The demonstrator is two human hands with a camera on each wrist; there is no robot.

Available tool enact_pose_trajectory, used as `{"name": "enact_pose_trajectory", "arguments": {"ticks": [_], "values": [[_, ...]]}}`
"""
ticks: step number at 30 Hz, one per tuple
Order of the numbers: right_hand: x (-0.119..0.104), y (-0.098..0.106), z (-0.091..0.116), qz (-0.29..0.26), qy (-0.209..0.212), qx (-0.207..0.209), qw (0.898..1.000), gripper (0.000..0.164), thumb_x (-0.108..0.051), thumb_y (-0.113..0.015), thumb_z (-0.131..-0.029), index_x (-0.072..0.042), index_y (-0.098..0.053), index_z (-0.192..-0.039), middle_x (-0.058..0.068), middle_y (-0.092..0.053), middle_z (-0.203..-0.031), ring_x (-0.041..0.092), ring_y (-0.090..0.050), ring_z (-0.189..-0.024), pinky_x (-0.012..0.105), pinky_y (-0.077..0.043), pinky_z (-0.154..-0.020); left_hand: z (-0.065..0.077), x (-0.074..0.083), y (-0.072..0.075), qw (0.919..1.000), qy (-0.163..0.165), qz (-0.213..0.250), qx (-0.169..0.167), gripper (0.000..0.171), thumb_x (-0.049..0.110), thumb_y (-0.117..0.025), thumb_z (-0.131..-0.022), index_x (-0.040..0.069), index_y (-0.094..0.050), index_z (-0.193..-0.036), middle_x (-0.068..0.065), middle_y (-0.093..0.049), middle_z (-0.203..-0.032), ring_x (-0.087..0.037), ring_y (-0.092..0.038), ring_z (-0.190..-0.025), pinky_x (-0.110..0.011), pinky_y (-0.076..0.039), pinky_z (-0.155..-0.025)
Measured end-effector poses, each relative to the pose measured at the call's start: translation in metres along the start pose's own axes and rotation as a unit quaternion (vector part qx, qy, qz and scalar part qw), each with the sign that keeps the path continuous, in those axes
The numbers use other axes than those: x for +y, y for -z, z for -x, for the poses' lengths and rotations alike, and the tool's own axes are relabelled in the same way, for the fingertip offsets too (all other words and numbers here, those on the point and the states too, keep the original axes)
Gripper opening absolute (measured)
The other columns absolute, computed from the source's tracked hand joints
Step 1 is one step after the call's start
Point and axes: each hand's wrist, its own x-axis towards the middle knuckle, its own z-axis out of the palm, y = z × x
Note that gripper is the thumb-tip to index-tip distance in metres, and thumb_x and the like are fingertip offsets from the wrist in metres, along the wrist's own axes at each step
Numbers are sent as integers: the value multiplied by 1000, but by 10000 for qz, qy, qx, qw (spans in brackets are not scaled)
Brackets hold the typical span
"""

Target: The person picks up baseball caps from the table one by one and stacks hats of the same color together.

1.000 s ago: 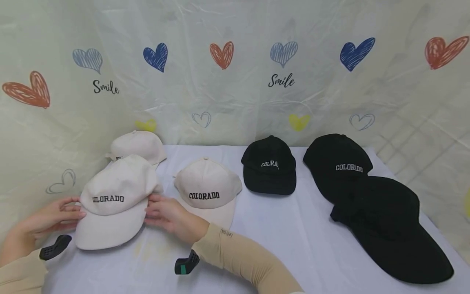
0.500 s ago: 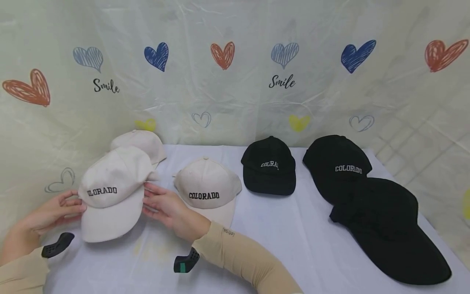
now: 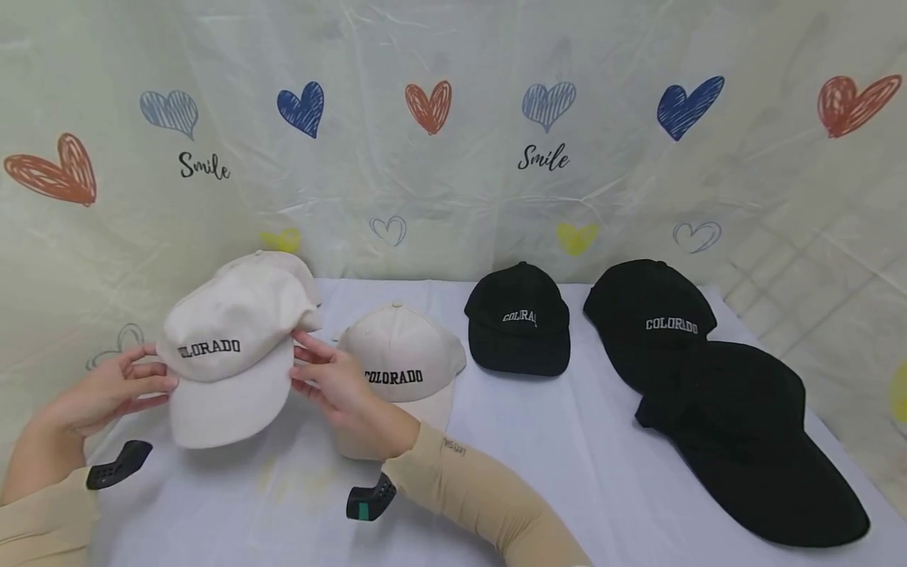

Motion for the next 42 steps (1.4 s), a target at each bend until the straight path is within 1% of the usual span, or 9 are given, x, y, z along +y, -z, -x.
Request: {"name": "enact_pose_trajectory", "arguments": {"ticks": [2,5,10,13,19,25,34,38,42], "values": [[-2,3,2,93,109,-4,9999,54,14,-55,-97,-5,-55,-148,8,-61,-119,15,-59,-98,31,-50,-92,0,7,-4,9999,31,-101,73,37,8,-71,-97,23,-47,-122,8,-70,-97,-7,-66,-92,-25,-57,-80],[-6,8,5,193,207,-8,9996,56,13,-56,-97,-7,-53,-149,7,-61,-119,14,-60,-99,32,-51,-94,0,14,-8,9999,-42,-96,107,38,9,-71,-97,23,-47,-123,5,-69,-99,-8,-67,-91,-24,-57,-80],[-11,15,13,398,340,-130,9985,63,12,-57,-97,-12,-48,-154,10,-63,-131,12,-63,-101,37,-53,-95,-1,25,-14,9993,-276,225,86,38,4,-70,-97,22,-48,-121,-1,-69,-99,-9,-67,-91,-23,-57,-80],[-14,19,18,495,483,-175,9975,65,11,-58,-96,-13,-46,-155,12,-63,-135,12,-64,-101,35,-54,-93,-2,32,-19,9989,-352,295,74,37,5,-71,-96,23,-49,-119,-2,-68,-98,-9,-67,-91,-22,-57,-80],[-25,31,25,574,624,-88,9964,65,12,-58,-96,-10,-45,-155,12,-63,-134,12,-65,-103,27,-55,-83,-5,44,-33,9986,-515,82,66,37,5,-72,-96,22,-49,-119,-2,-69,-98,-10,-67,-91,-22,-56,-81],[-40,44,30,740,825,120,9938,62,12,-58,-97,-6,-45,-154,14,-62,-134,13,-64,-107,26,-56,-84,-17,54,-53,9979,-604,221,111,40,4,-73,-95,16,-47,-122,1,-67,-96,-11,-67,-90,-23,-57,-82],[-51,63,34,835,1165,251,9894,64,15,-54,-97,-1,-39,-156,20,-55,-142,16,-62,-113,26,-55,-86,-34,67,-77,9948,-693,679,299,44,-2,-74,-92,16,-48,-122,6,-67,-89,-9,-66,-80,-23,-57,-77],[-57,69,34,930,1252,445,9868,63,15,-54,-97,-2,-40,-156,22,-54,-143,20,-60,-119,26,-55,-89,-41,75,-87,9942,-745,628,451,44,2,-75,-92,15,-48,-123,10,-68,-90,-6,-66,-81,-22,-57,-76],[-61,76,34,1007,1229,606,9854,64,14,-56,-97,-5,-41,-156,21,-55,-143,22,-58,-123,25,-54,-91,-46,78,-95,9934,-807,576,582,45,4,-77,-91,12,-48,-125,11,-68,-95,-4,-67,-86,-22,-57,-77]]}}
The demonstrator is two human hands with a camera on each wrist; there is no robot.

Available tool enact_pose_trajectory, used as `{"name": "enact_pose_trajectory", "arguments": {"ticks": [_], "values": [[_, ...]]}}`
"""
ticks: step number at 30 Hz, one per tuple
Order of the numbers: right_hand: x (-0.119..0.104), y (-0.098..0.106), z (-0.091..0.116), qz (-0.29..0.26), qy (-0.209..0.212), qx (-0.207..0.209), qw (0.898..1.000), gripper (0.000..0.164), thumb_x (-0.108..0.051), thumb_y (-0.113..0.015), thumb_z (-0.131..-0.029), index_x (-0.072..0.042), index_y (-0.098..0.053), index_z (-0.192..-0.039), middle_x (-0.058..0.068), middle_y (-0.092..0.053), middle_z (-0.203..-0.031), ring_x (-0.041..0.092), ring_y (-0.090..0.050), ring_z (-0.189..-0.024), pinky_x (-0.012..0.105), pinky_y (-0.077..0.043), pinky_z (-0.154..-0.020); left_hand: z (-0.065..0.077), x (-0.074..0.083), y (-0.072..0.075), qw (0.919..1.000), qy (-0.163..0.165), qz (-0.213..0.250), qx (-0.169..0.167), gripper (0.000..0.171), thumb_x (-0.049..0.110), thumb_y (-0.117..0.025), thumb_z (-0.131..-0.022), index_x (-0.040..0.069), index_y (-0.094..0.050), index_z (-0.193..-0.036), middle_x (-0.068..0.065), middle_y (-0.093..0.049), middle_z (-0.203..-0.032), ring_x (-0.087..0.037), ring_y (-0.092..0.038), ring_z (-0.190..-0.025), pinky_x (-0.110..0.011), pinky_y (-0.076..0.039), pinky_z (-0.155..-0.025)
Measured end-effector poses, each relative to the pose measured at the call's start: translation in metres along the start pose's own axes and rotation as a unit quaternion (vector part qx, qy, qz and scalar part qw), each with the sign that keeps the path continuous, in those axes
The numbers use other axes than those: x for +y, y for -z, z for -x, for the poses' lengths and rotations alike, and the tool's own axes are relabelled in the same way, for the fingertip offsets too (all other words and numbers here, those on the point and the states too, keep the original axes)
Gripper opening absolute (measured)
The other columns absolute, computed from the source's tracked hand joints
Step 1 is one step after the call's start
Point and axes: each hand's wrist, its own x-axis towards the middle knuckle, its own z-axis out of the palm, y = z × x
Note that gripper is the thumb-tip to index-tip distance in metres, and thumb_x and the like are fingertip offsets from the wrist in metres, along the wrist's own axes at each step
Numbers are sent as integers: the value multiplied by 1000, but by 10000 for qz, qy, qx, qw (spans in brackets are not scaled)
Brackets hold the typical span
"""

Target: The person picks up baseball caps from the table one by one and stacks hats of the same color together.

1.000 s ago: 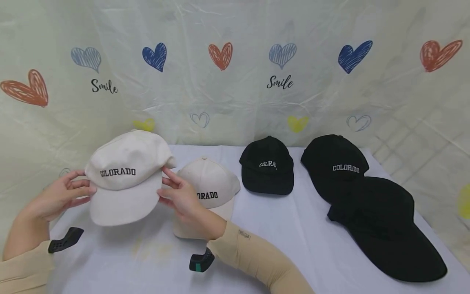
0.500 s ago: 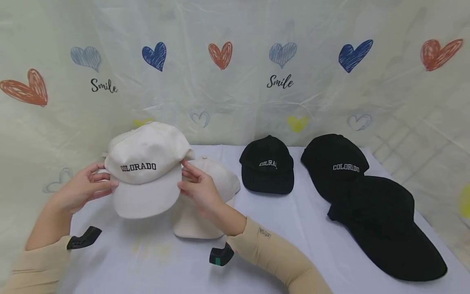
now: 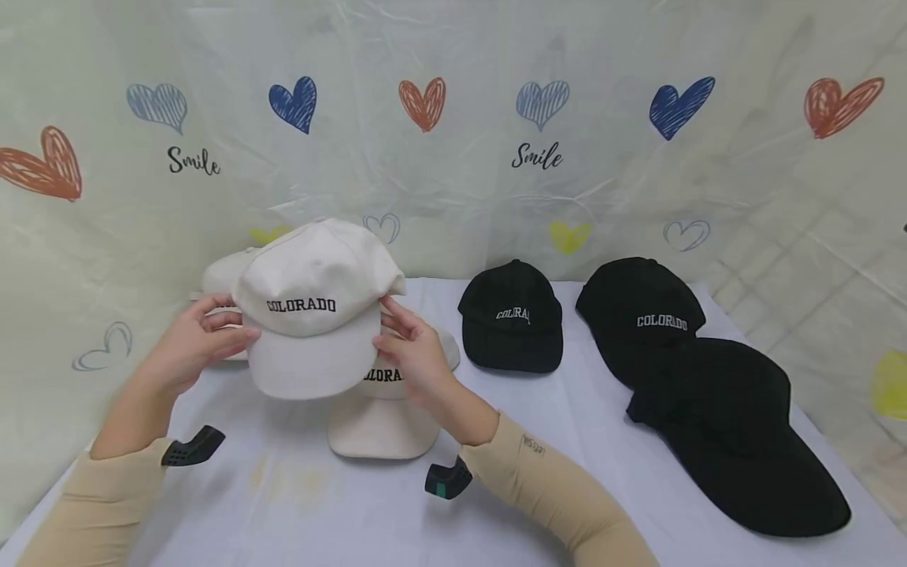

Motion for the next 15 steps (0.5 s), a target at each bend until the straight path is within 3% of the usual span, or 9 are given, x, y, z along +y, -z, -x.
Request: {"name": "enact_pose_trajectory", "arguments": {"ticks": [8,15], "values": [[-9,8,1,57,-63,-62,9999,65,12,-55,-98,-6,-38,-158,21,-51,-148,25,-54,-129,28,-51,-98,0,6,-11,9994,-126,305,108,44,0,-75,-91,8,-47,-124,12,-69,-94,-3,-67,-86,-20,-57,-78],[-18,18,-3,-249,-95,-128,9996,66,13,-53,-99,-8,-36,-159,17,-53,-144,17,-59,-119,26,-52,-95,-5,8,-21,9976,-294,587,242,45,1,-76,-91,13,-48,-124,11,-68,-95,-3,-65,-88,-19,-56,-78]]}}
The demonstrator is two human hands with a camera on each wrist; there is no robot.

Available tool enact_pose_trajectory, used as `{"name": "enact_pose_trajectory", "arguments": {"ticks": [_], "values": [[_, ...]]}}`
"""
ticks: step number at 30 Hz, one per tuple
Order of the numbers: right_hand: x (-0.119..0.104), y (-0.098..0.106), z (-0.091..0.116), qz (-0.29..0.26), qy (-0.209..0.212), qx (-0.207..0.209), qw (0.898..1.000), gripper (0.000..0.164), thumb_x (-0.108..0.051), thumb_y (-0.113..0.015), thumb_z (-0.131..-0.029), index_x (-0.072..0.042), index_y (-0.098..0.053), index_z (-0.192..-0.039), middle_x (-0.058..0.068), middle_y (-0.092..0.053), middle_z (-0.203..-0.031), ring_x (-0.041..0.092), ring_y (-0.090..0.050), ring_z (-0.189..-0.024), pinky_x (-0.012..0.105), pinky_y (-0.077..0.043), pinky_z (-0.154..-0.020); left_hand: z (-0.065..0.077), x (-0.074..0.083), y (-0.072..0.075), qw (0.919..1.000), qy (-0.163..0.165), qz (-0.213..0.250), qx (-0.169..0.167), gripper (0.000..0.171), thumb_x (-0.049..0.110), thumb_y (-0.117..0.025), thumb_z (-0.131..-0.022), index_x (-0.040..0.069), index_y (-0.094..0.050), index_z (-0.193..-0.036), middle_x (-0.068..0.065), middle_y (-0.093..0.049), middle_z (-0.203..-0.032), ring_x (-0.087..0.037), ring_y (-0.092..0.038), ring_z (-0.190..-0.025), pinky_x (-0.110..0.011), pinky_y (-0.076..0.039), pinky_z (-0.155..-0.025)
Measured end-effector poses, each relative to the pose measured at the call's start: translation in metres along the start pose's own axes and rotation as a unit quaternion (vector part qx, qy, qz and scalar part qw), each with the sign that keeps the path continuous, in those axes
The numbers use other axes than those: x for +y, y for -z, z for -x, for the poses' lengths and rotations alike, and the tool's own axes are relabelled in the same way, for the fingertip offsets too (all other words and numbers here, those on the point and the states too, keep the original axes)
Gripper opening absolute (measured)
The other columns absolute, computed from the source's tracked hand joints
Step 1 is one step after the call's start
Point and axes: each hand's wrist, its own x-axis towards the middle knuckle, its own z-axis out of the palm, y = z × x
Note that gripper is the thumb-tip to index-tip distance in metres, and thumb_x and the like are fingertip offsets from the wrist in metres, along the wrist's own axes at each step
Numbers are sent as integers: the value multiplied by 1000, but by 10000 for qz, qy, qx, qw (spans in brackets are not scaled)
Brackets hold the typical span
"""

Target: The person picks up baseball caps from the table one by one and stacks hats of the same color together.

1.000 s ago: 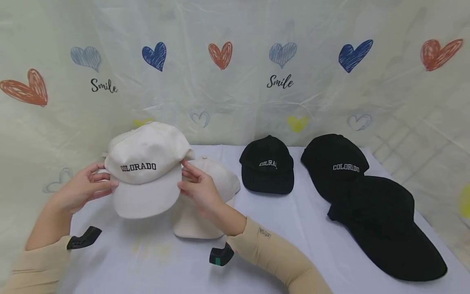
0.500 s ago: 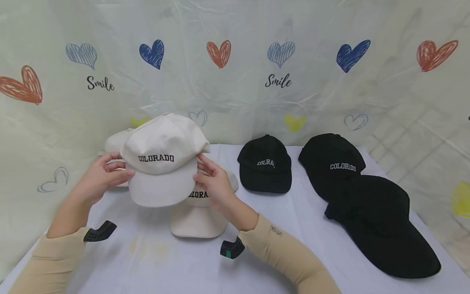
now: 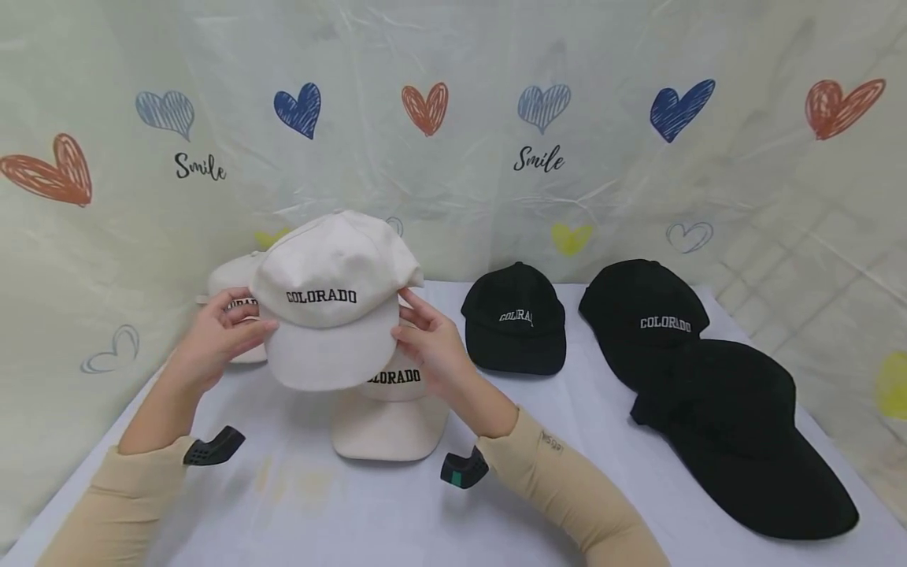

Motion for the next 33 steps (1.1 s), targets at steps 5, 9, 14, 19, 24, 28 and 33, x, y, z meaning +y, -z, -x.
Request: {"name": "enact_pose_trajectory", "arguments": {"ticks": [5,9,14,19,24,28,33], "values": [[-5,10,-2,2,43,9,10000,66,12,-52,-100,-8,-35,-160,14,-55,-142,15,-60,-118,26,-52,-96,-6,-4,-12,9994,36,347,4,47,4,-75,-93,13,-47,-130,8,-68,-99,-5,-66,-91,-21,-55,-80],[-9,16,-1,22,58,27,10000,66,13,-51,-100,-9,-34,-160,12,-56,-142,13,-61,-116,26,-52,-95,-11,-8,-23,9975,63,702,69,49,4,-74,-94,12,-48,-134,6,-67,-101,-7,-66,-91,-22,-55,-80],[-12,22,-1,-135,-22,138,9998,65,12,-51,-100,-11,-37,-159,6,-63,-132,10,-67,-103,24,-56,-86,-15,-12,-35,9922,169,1224,159,49,5,-72,-96,11,-47,-137,5,-67,-98,-9,-64,-90,-23,-55,-77],[-16,28,-2,-335,11,185,9993,63,11,-49,-102,-10,-36,-160,-2,-69,-119,7,-67,-90,19,-56,-75,-19,-11,-49,9829,214,1819,210,48,6,-68,-99,12,-44,-140,5,-63,-92,-7,-63,-85,-23,-55,-73],[-21,31,-6,-692,-15,238,9973,62,10,-44,-104,-11,-32,-161,-5,-67,-117,7,-66,-89,19,-56,-74,-22,-12,-57,9724,185,2324,1,51,3,-64,-100,13,-43,-145,4,-65,-91,-6,-64,-79,-22,-53,-69],[-25,36,-11,-1108,-195,370,9930,60,6,-42,-107,-14,-31,-162,2,-56,-137,8,-64,-89,18,-55,-74,-25,-14,-58,9658,165,2571,-287,64,2,-65,-100,10,-35,-155,2,-65,-93,-6,-63,-77,-21,-53,-70],[-26,44,-18,-1702,-429,276,9841,57,-2,-38,-110,-17,-25,-164,4,-33,-162,8,-63,-99,17,-54,-82,-31,-12,-66,9580,202,2828,-424,59,-1,-55,-104,10,-32,-157,3,-63,-93,-6,-62,-77,-17,-52,-69]]}}
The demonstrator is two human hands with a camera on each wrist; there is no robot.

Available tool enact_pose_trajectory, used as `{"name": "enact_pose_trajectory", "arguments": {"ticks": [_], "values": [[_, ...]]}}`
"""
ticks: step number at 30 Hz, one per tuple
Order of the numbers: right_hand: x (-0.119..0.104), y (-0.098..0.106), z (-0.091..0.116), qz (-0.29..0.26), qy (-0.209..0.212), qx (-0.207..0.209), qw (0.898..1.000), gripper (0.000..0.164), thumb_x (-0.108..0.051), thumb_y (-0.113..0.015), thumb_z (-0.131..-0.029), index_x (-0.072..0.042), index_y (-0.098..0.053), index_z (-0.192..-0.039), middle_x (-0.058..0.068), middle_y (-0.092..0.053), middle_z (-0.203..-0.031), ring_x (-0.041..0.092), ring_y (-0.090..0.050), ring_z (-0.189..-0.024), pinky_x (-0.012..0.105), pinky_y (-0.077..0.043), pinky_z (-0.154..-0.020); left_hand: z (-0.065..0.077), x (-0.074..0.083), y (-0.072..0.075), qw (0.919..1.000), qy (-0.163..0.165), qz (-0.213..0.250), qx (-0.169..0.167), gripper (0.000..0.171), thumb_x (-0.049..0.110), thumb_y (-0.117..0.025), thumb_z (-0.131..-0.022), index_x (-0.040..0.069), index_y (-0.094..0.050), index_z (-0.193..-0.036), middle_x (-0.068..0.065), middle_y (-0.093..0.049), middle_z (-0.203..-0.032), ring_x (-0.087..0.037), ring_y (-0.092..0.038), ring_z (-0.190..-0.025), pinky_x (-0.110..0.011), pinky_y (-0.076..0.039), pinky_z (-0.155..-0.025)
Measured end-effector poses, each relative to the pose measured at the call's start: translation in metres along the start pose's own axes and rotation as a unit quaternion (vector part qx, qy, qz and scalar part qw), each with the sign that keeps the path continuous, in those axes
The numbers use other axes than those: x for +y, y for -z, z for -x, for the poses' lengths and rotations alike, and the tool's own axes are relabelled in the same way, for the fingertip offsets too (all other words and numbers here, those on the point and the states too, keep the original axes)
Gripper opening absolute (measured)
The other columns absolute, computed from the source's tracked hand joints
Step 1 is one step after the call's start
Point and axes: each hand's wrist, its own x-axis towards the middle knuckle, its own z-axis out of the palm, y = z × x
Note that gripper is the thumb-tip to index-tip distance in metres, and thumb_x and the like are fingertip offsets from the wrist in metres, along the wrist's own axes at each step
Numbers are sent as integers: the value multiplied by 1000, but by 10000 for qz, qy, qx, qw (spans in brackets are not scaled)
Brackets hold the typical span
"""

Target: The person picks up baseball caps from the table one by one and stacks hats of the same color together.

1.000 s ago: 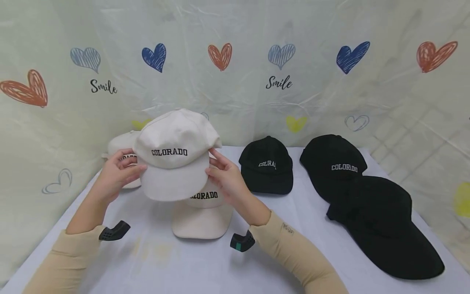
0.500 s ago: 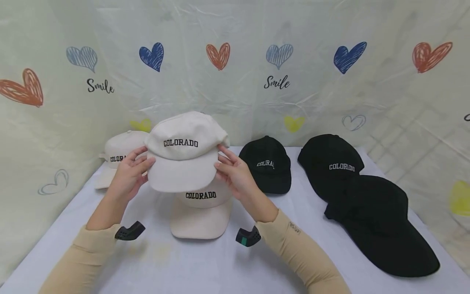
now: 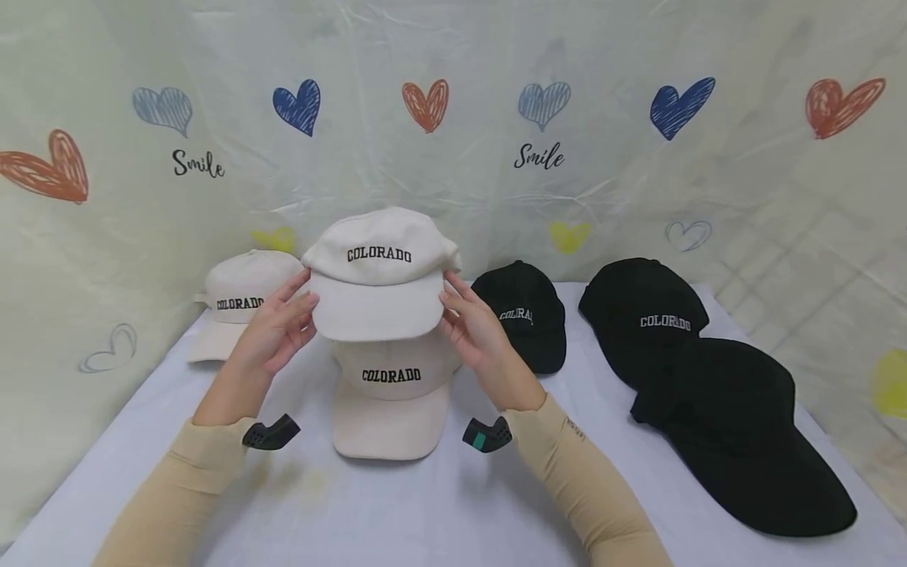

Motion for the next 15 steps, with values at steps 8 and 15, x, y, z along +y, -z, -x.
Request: {"name": "enact_pose_trajectory", "arguments": {"ticks": [8,15], "values": [[-3,5,-8,-1054,-243,1,9941,57,-3,-37,-110,-16,-25,-164,4,-61,-123,11,-67,-97,21,-56,-80,-16,-2,-20,9920,634,945,543,33,3,-49,-107,19,-51,-136,1,-60,-103,-8,-58,-76,-15,-49,-63],[-4,6,-10,-1562,-437,232,9865,54,-8,-44,-109,-13,-30,-161,7,-66,-110,14,-70,-90,21,-57,-78,-23,-5,-27,9799,1139,1392,864,28,7,-48,-108,18,-48,-134,0,-57,-103,-8,-55,-78,-13,-48,-62]]}}
